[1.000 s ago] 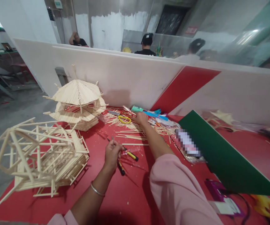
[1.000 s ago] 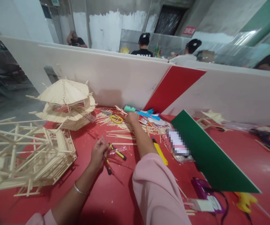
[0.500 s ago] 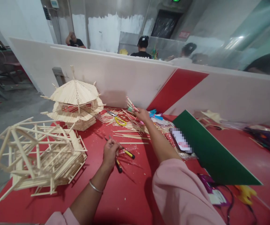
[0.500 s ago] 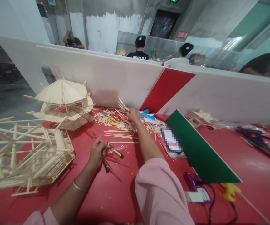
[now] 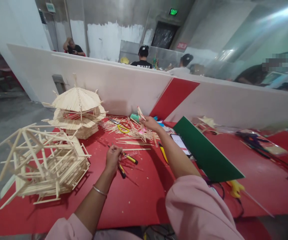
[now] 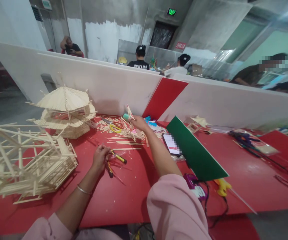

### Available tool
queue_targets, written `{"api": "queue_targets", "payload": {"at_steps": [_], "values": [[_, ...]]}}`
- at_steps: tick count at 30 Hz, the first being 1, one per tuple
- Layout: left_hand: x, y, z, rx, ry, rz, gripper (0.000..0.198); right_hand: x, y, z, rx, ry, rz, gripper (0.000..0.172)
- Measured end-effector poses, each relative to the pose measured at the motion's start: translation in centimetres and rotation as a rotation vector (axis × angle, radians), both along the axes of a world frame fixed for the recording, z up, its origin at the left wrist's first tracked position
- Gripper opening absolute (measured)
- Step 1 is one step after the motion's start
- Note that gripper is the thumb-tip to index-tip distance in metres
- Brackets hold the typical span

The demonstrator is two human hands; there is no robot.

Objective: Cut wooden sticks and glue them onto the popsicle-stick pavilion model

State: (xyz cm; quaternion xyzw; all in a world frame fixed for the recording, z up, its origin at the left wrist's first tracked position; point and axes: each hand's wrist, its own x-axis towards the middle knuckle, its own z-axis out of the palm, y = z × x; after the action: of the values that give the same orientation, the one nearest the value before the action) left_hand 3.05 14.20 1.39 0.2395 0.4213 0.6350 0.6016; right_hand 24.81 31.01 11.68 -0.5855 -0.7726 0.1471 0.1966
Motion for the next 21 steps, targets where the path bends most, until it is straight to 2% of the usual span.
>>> {"api": "queue_targets", "payload": {"at_steps": [5, 12, 17, 19, 21], "values": [[-0.1, 0.1, 0.1, 0.017, -0.003, -0.01, 0.036, -0.7, -1.7, -0.4, -0.158, 0.073, 0.152, 0.056], [-0.1, 0.0, 0.2, 0.018, 0.019, -0.047, 0.033, -2.1, -3.4, -2.1, -0.278, 0.223, 0.137, 0.061], [-0.1, 0.1, 0.1, 0.013, 0.022, -0.06, 0.034, -2.1, -2.6, -1.3, -0.19, 0.208, 0.146, 0.064], [-0.2, 0.1, 0.0, 0.007, 0.022, -0.06, 0.034, -1.8, -2.0, -0.5, -0.116, 0.103, 0.096, 0.061], [-0.2, 0.1, -0.1, 0.003, 0.019, -0.055, 0.033, -1.5, -1.4, 0.5, -0.038, -0.111, -0.025, 0.052]]}}
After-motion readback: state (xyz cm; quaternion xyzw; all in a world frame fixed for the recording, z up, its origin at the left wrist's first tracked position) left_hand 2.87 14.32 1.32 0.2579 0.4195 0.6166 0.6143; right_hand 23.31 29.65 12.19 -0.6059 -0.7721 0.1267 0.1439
